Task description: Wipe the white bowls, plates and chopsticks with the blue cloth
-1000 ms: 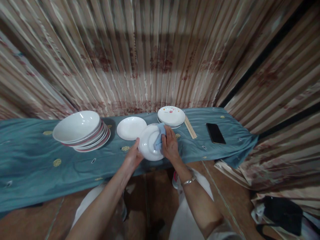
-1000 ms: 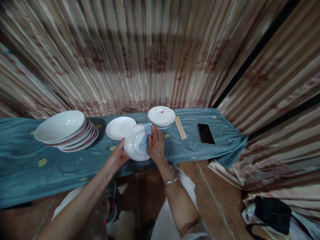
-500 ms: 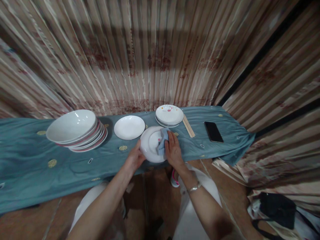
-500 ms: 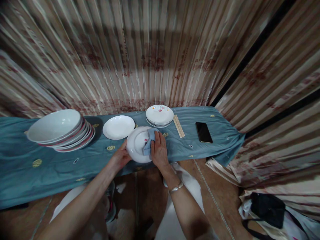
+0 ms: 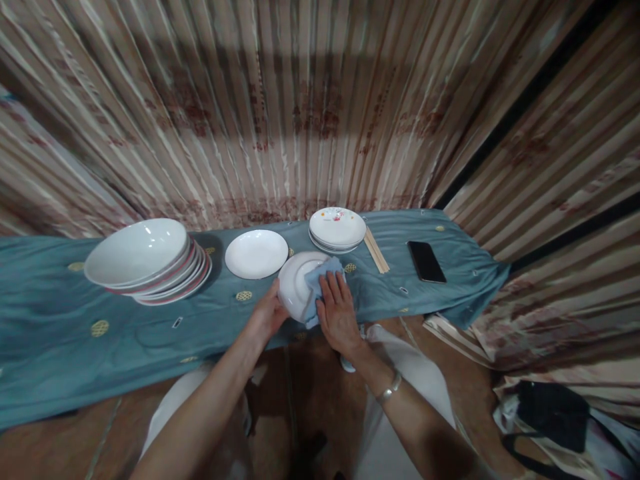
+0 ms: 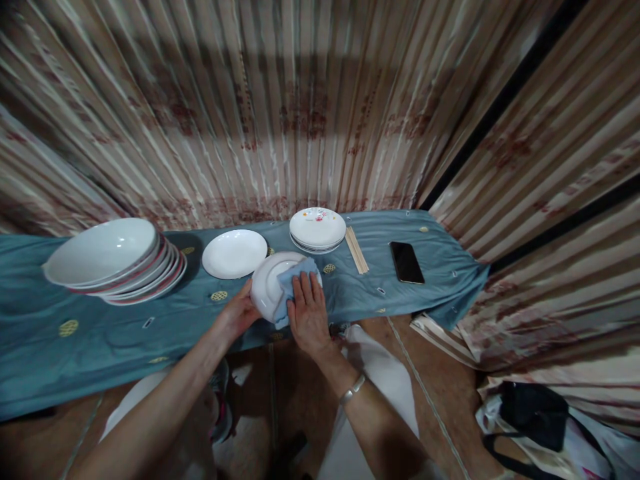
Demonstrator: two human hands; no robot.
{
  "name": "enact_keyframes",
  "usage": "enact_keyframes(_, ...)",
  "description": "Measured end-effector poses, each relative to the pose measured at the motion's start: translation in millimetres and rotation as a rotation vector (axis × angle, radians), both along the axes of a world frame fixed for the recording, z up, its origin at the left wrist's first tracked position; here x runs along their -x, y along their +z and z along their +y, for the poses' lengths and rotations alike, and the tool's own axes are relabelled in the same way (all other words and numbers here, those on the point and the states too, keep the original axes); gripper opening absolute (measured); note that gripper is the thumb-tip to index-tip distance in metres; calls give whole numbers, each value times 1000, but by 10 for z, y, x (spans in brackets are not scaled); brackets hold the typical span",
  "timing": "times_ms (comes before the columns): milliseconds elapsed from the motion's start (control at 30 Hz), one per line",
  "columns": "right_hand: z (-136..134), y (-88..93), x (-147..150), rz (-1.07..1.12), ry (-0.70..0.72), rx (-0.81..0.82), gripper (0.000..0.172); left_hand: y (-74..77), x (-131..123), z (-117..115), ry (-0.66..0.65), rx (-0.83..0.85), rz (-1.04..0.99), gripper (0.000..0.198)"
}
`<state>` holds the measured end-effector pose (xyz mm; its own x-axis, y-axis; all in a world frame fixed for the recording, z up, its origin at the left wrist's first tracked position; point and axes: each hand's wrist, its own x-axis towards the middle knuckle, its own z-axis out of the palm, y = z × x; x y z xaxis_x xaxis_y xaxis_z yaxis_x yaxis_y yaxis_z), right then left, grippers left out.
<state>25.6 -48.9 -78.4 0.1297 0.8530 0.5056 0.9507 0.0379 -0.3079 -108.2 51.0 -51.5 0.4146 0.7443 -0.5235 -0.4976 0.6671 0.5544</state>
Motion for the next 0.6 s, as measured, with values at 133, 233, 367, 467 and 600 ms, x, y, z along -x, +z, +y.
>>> enact_keyframes(133,31,39,120,-56,72,30,49,-11,-21,9,-13,-6,-73,30)
enact_keyframes(233,93,62,215,-82,129,24,50,-26,-33,23,-2,-12,-59,30)
enact_keyframes(367,207,138,280,-101,164,19,52,-23,-39,40,27,-35,-42,30)
enact_keyframes(467,310,229,302,-117,179,20,50,-6,-51,35,65,-72,-20,32)
enact_keyframes(600,473,342,332,-118,167,-17,44,8,-67,14,102,-73,7,21)
